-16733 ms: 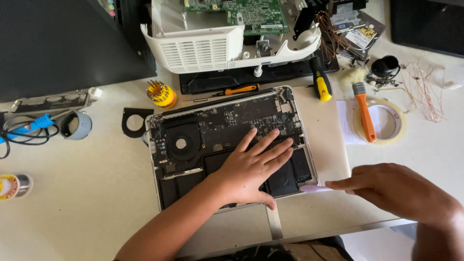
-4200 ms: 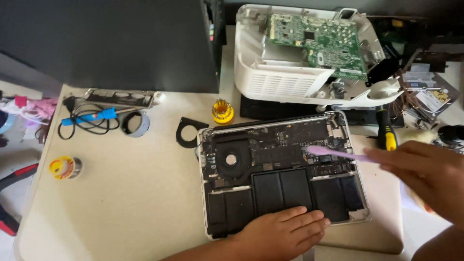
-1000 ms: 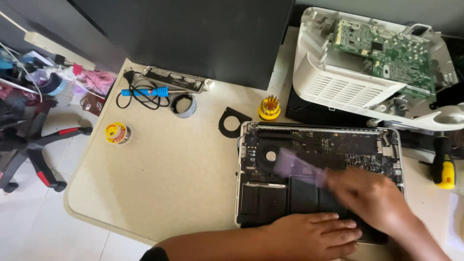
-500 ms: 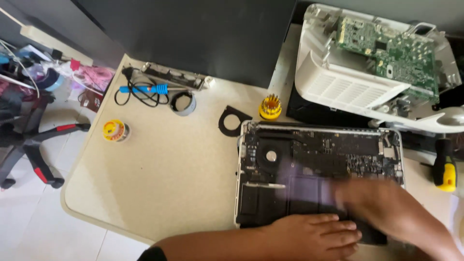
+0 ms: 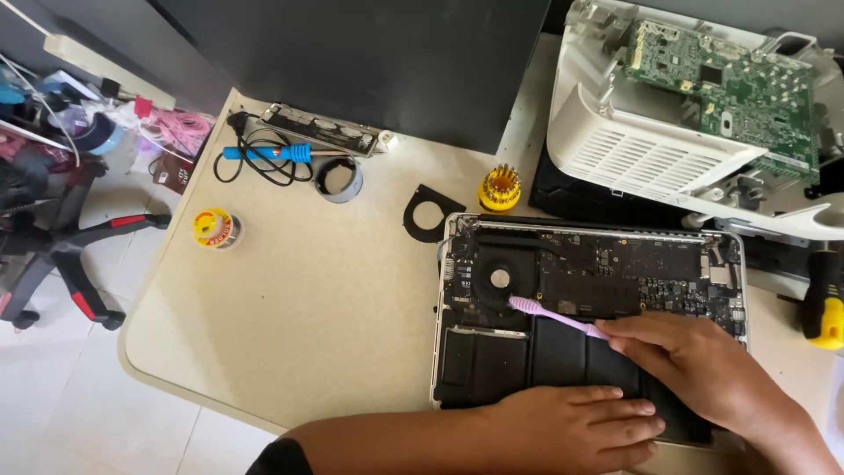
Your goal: Cleaning internal laptop components with a brush and using a screwdriver
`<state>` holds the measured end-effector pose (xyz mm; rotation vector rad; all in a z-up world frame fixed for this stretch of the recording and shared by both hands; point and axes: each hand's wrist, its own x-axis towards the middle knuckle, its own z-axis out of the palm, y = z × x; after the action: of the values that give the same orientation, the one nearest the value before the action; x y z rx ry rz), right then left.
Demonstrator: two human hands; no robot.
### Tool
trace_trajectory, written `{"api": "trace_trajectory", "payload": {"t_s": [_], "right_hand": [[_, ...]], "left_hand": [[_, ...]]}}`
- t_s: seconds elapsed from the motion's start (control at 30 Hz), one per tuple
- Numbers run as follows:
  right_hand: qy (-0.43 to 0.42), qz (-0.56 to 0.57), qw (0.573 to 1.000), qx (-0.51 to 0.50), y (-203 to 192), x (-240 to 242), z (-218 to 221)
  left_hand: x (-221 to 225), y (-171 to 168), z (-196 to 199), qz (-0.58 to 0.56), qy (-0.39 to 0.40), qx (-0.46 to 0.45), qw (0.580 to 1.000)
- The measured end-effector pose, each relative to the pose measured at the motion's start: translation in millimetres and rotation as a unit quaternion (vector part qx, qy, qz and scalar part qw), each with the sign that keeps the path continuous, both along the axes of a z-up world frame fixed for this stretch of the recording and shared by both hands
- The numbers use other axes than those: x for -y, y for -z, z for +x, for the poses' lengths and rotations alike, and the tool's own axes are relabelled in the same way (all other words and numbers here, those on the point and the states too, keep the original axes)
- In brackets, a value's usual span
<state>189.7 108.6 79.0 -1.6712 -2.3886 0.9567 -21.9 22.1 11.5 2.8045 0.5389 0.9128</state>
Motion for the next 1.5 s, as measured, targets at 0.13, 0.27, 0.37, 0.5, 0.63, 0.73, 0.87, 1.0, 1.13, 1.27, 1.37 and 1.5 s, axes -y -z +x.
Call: {"api": "trace_trajectory", "payload": {"t_s": [0.13,0.27,0.37,0.5,0.63,0.73,0.87,1.0,1.13,1.27,1.37,1.5], "right_hand": [[0.010,0.009,1.000,0.012,0.8,2.8,2.0],[-0.120,-0.057,0.985,-0.111,3.0,7.7,7.8],[-0.067,0.082,0.991,-0.080,11.3,10.3,-0.5],[0.145,-0.293,0.939,0.109,-40.1,9.6,-28.0],[-0.120,0.061,0.981,-0.138,-3.8,8.8,10.9],[-0.004,0.138,0.989,-0.059,-12.1,4.8,4.5],[-0.021,-0.012,0.999,0.024,-12.1,7.7,8.1],[0.002,-0.263,0.962,0.073,-39.5,3.9,-20.4],[-0.025,-0.266,0.960,0.088,-28.7,2.7,-18.9],[-0.055,-0.241,0.966,0.069,-22.9,-3.8,-16.7],[-0.072,-0.232,0.969,0.033,-13.4,-2.0,-9.5],[-0.091,-0.212,0.973,-0.013,-11.5,-0.7,-6.3]], "left_hand": [[2.1,0.9,-1.5,-0.020,0.005,0.008,1.000],[4.1,9.5,-0.6,-0.057,0.033,-0.064,0.996],[2.1,6.5,-0.7,-0.047,0.028,-0.033,0.998],[0.9,9.9,-1.3,-0.030,0.058,-0.179,0.982],[2.8,2.3,-3.1,-0.015,0.009,-0.094,0.995],[-2.4,0.6,-0.8,0.006,-0.001,-0.009,1.000],[-2.8,-1.5,-0.8,0.011,0.026,-0.014,0.999],[-2.8,2.6,1.8,-0.066,0.068,0.035,0.995],[-3.9,-5.6,-4.2,-0.049,0.068,-0.041,0.996],[-1.0,4.5,-2.0,-0.052,0.043,-0.023,0.997],[-4.3,-5.0,-2.4,-0.029,0.031,0.011,0.999],[-8.2,-14.4,-4.0,-0.010,0.032,0.028,0.999]]}}
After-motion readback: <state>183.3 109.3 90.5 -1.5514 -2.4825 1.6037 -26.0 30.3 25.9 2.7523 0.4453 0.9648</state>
